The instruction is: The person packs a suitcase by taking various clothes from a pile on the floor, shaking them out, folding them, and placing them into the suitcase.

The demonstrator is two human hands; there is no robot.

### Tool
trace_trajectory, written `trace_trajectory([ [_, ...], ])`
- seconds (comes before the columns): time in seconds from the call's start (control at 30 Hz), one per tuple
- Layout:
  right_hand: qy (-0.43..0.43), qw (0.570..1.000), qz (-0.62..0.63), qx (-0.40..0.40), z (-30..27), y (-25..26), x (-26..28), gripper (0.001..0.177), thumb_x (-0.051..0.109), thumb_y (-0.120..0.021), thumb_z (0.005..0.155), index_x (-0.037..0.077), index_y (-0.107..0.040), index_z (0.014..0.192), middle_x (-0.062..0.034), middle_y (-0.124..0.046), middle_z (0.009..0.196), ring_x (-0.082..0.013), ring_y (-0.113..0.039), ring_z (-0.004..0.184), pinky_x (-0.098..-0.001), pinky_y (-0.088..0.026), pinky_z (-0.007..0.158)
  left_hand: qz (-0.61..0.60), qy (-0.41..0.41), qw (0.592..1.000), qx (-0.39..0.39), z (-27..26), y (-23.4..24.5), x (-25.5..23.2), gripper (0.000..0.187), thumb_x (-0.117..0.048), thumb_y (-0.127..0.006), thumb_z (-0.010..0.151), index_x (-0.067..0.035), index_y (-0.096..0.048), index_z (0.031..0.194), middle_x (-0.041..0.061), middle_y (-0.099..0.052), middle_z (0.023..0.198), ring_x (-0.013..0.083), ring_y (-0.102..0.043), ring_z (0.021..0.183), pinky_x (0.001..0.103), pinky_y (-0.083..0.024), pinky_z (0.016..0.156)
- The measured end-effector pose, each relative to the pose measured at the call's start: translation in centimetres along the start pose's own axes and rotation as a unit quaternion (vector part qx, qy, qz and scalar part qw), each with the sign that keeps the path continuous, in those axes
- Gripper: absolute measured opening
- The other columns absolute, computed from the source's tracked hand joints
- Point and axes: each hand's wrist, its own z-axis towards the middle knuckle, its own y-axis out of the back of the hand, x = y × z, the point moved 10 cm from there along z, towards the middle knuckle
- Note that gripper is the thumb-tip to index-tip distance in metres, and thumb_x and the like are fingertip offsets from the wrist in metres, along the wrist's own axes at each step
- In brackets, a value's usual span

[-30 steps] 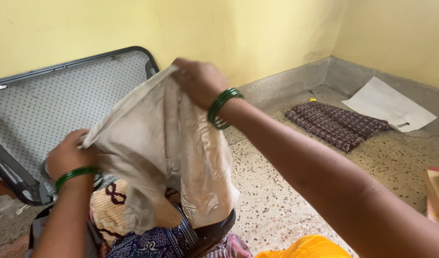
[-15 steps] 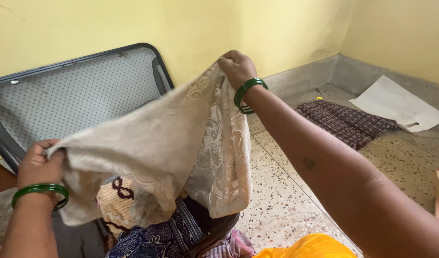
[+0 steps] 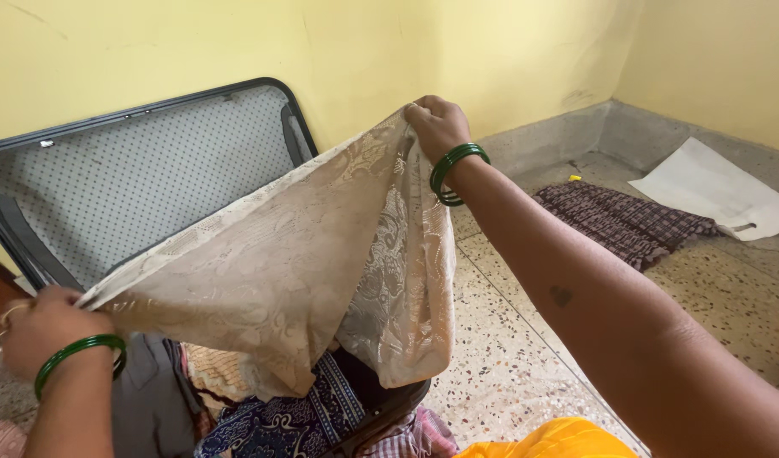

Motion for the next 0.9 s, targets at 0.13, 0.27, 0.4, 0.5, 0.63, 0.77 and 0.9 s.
trace_trajectory([
  [0.13,-0.005,1.0,0.016,-0.002,0.4,0.0,-0.8,0.034,0.028,-0.062,0.091,0.003,-0.073,0.111,-0.01,-0.075,0.096,-0.0174,-0.071,0.086,-0.0329,-0.057,0.08,-0.183,0.111,0.974,0.074,0.5,-4.3,3.6,0.04,-0.011,-0.086,0.07,-0.012,-0.074,0.108,0.018,-0.074,0.109,0.0337,-0.072,0.095,0.044,-0.058,0.08],
  [0.27,-0.024,0.999,0.025,-0.024,1.2,0.6,-2.1,0.036,0.029,-0.061,0.092,0.004,-0.072,0.114,-0.0117,-0.075,0.104,-0.0194,-0.071,0.094,-0.0354,-0.057,0.086,-0.379,0.102,0.901,0.184,0.4,-7.3,2.6,0.041,-0.002,-0.068,0.085,-0.013,-0.068,0.125,0.02,-0.075,0.105,0.033,-0.073,0.081,0.046,-0.057,0.074],
  [0.4,-0.061,0.998,0.015,0.018,0.8,-0.3,-2.5,0.044,0.036,-0.059,0.095,0.003,-0.07,0.121,-0.0125,-0.074,0.116,-0.0213,-0.07,0.107,-0.037,-0.053,0.098,-0.525,0.062,0.835,0.153,0.3,-2.9,-0.5,0.022,-0.014,-0.064,0.101,-0.008,-0.067,0.123,0.012,-0.072,0.102,0.0207,-0.068,0.085,0.039,-0.053,0.078],
  [0.5,-0.039,0.988,-0.046,0.144,-1.1,-2.9,-0.4,0.053,0.045,-0.059,0.094,0.008,-0.064,0.132,-0.009,-0.067,0.129,-0.0207,-0.061,0.119,-0.0403,-0.045,0.104,-0.518,0.072,0.82,0.231,1.8,0.4,-2.0,0.022,-0.019,-0.062,0.107,-0.006,-0.071,0.123,0.012,-0.073,0.096,0.0213,-0.065,0.079,0.041,-0.05,0.073],
  [0.63,0.1,0.937,0.005,0.334,-5.1,-5.7,7.2,0.059,0.048,-0.065,0.095,0.007,-0.054,0.136,-0.005,-0.062,0.133,-0.0155,-0.058,0.124,-0.037,-0.046,0.107,-0.594,0.085,0.744,0.293,4.2,4.5,-2.8,0.025,-0.021,-0.064,0.104,-0.005,-0.071,0.122,0.013,-0.071,0.102,0.023,-0.064,0.085,0.042,-0.05,0.077],
  [0.77,0.213,0.777,0.179,0.565,-11.6,-6.4,17.0,0.041,0.045,-0.065,0.103,0.005,-0.062,0.11,-0.0041,-0.066,0.092,-0.0148,-0.067,0.08,-0.0328,-0.061,0.078,-0.589,0.083,0.755,0.275,6.5,7.7,-3.2,0.028,-0.024,-0.065,0.101,-0.005,-0.071,0.122,0.015,-0.07,0.107,0.0246,-0.063,0.091,0.043,-0.05,0.08],
  [0.9,0.269,0.749,0.173,0.58,-12.9,-8.7,22.4,0.043,0.047,-0.06,0.106,0.005,-0.061,0.111,-0.0057,-0.067,0.091,-0.0165,-0.068,0.073,-0.0338,-0.063,0.073,-0.574,0.064,0.771,0.269,7.3,9.8,-5.2,0.031,-0.026,-0.066,0.099,-0.004,-0.072,0.121,0.016,-0.069,0.113,0.0262,-0.062,0.097,0.043,-0.05,0.083],
])
